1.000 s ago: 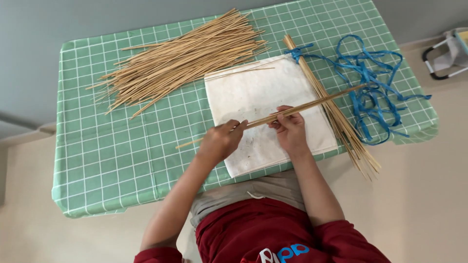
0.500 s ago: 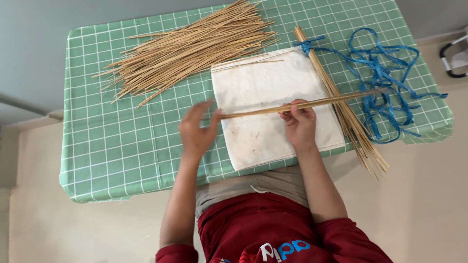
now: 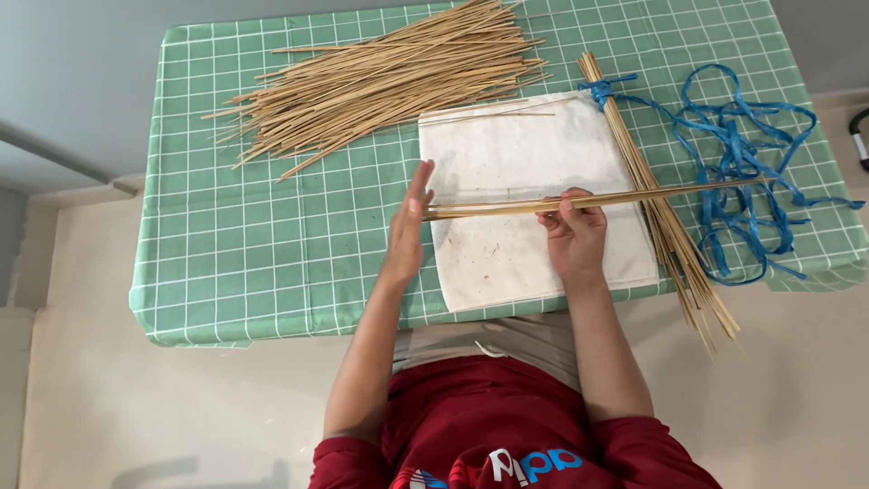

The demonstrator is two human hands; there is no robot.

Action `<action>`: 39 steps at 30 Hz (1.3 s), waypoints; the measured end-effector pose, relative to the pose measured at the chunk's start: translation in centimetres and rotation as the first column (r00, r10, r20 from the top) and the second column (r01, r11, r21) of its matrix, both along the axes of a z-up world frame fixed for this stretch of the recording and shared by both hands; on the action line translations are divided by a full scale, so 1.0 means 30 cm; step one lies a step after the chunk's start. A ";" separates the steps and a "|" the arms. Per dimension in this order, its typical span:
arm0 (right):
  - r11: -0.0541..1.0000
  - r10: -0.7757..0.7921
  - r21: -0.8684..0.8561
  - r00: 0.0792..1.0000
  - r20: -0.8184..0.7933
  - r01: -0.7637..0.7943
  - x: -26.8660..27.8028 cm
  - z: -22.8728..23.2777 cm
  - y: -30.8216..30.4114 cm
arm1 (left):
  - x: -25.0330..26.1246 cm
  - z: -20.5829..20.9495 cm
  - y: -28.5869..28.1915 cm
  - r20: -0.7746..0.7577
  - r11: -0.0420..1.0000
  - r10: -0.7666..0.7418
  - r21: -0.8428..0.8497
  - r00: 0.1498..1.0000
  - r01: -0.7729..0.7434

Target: Gathering bamboo sticks into bundles and securing them with blue plastic ties.

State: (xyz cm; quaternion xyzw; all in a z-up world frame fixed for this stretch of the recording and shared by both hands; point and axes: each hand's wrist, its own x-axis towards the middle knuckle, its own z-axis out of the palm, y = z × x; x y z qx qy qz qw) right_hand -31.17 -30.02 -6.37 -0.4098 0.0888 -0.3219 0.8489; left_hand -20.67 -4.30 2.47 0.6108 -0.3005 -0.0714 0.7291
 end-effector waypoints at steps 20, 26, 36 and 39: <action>0.999 0.008 -0.036 1.000 0.009 -0.007 -0.006 0.010 -0.003 | -0.009 -0.042 -0.015 -0.064 0.997 -0.026 -0.081 0.998 0.021; 0.999 0.008 -0.031 1.000 -0.002 -0.008 -0.003 0.009 -0.001 | 0.076 -0.067 0.040 -0.171 0.989 -0.146 -0.034 0.974 0.142; 1.000 -0.009 -0.023 0.999 -0.049 0.007 -0.005 0.005 -0.008 | 0.654 -0.260 0.157 0.989 0.307 0.018 0.132 0.144 -0.943; 1.000 -0.008 -0.020 0.999 -0.045 0.007 -0.005 0.006 -0.002 | 0.699 -0.282 0.172 0.992 0.313 -0.071 0.120 0.103 -0.942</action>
